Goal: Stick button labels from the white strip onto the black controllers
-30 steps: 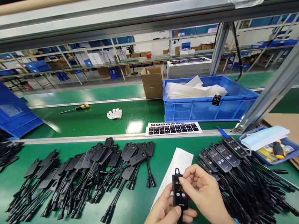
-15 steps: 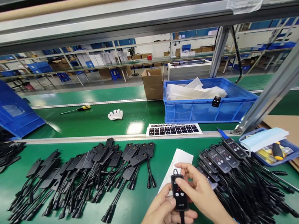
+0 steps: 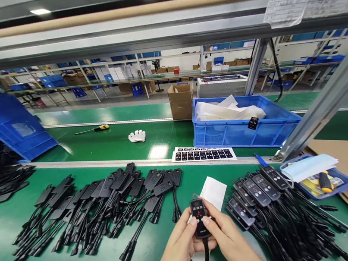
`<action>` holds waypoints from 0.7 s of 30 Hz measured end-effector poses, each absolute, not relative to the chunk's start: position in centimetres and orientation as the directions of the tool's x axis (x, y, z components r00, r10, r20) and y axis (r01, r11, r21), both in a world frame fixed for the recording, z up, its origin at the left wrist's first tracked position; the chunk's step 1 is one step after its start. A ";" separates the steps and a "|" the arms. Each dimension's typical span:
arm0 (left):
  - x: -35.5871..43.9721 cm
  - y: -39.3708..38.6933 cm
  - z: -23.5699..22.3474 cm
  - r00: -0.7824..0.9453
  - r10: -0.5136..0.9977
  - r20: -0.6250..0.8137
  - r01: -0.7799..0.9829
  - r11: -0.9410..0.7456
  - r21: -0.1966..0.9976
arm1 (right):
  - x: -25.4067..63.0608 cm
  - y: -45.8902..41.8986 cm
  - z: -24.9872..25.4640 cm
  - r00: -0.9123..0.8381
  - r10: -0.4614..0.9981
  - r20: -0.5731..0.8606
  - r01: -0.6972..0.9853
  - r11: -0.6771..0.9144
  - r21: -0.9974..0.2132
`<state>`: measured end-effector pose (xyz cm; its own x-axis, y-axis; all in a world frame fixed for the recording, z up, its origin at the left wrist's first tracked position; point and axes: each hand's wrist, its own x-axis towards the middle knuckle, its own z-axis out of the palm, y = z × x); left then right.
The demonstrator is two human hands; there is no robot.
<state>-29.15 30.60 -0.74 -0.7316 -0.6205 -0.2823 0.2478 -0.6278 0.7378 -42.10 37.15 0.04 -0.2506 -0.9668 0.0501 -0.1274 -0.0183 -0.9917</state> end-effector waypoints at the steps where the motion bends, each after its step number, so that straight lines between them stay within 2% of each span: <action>1: -29.1 30.7 -1.2 -0.712 -0.641 -0.287 0.233 -0.601 0.765 | -42.1 37.1 -0.1 -0.275 -0.958 0.079 -0.185 -0.028 -0.982; 4: -29.0 30.8 -2.4 -0.638 -0.710 -0.299 0.181 -0.515 0.838 | -41.9 37.0 -0.7 -0.294 -0.948 0.125 -0.295 -0.034 -0.955; 7: -29.4 30.7 -2.3 -0.603 -0.729 -0.324 0.198 -0.530 0.824 | -41.4 37.1 -0.8 -0.293 -0.937 0.190 -0.457 -0.038 -0.889; 11: -29.7 30.3 -0.3 -0.666 -0.679 -0.310 0.267 -0.605 0.750 | -41.1 37.3 0.4 -0.226 -0.917 0.327 -0.761 -0.044 -0.648; 13: -29.0 30.0 0.6 -0.761 -0.600 -0.247 0.201 -0.580 0.789 | -41.8 37.5 1.4 -0.203 -0.916 0.346 -0.845 -0.015 -0.534; 15: -27.6 29.6 1.0 -0.821 -0.543 -0.178 0.076 -0.412 0.908 | -43.7 37.9 2.3 -0.260 -0.896 0.360 -0.900 0.090 -0.426; 17: -25.6 29.4 1.0 -0.812 -0.575 -0.100 -0.066 -0.080 0.995 | -46.5 38.6 3.0 -0.364 -0.847 0.388 -0.920 0.262 -0.292; 19: -23.5 29.5 0.4 -0.747 -0.664 -0.023 -0.233 0.230 0.945 | -49.6 39.4 3.3 -0.433 -0.796 0.422 -0.899 0.417 -0.135; 21: -21.5 29.9 -0.7 -0.679 -0.734 -0.008 -0.397 0.359 0.845 | -51.8 40.0 3.3 -0.471 -0.757 0.452 -0.846 0.534 0.013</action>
<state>-21.46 29.88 -0.70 -0.6794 -0.7337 -0.0077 -0.3971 0.3589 0.8447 -51.83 39.97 3.28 -0.4712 -0.7575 0.4519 -0.8457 0.5336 0.0126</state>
